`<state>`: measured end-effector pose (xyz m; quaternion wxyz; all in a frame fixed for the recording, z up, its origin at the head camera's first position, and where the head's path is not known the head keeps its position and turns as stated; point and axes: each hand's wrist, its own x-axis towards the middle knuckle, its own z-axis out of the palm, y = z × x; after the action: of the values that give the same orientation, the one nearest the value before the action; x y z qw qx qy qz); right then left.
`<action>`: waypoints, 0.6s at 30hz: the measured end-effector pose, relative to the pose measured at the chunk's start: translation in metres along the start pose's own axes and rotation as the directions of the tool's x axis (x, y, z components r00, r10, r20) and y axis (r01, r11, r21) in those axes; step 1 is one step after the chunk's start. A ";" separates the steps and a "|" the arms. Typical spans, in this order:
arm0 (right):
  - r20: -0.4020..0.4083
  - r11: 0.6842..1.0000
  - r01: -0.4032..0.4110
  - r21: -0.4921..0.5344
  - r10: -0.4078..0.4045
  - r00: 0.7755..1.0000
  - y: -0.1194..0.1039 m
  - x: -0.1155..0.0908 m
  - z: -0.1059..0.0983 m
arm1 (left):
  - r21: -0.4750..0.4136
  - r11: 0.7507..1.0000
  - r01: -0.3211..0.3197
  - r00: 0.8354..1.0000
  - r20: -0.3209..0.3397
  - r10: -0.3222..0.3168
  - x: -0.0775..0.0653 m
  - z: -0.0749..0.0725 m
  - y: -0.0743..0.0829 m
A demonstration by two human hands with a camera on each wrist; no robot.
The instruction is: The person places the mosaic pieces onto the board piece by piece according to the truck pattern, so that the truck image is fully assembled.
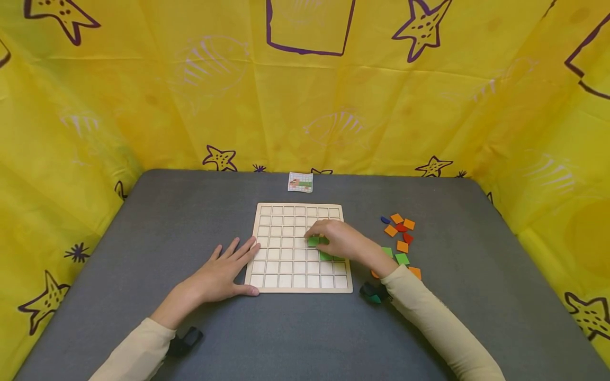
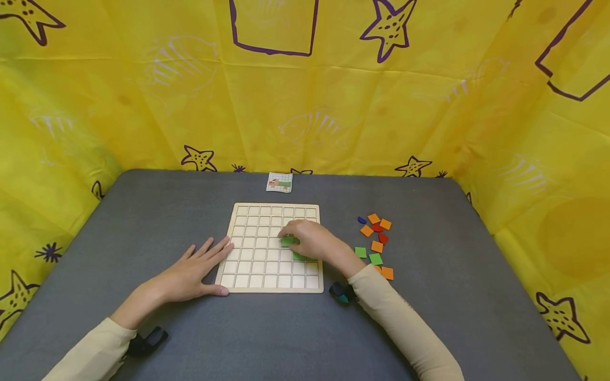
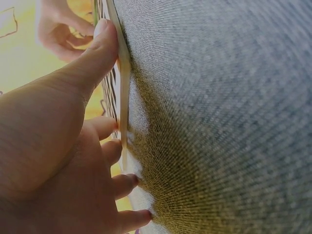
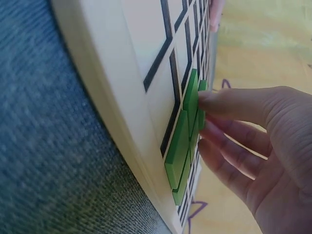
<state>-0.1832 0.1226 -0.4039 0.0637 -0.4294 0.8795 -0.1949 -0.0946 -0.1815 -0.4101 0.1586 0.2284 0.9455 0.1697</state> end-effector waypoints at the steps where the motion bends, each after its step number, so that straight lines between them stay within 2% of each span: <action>1: -0.002 1.000 0.003 -0.002 -0.003 1.000 0.000 0.000 0.000 | 0.000 1.000 0.001 1.000 0.001 -0.001 0.000 0.000 0.000; 11: -0.013 1.000 -0.008 0.004 0.008 1.000 -0.001 -0.003 0.001 | -0.001 1.000 0.001 1.000 0.001 -0.001 0.000 0.000 0.001; 18: -0.047 1.000 -0.016 0.013 0.017 0.999 0.001 -0.014 -0.001 | 0.001 1.000 0.008 1.000 0.004 -0.008 0.000 0.000 0.001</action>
<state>-0.1753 0.1340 -0.4044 0.0474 -0.4171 0.8830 -0.2101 -0.0944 -0.1809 -0.4097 0.1612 0.2251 0.9461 0.1681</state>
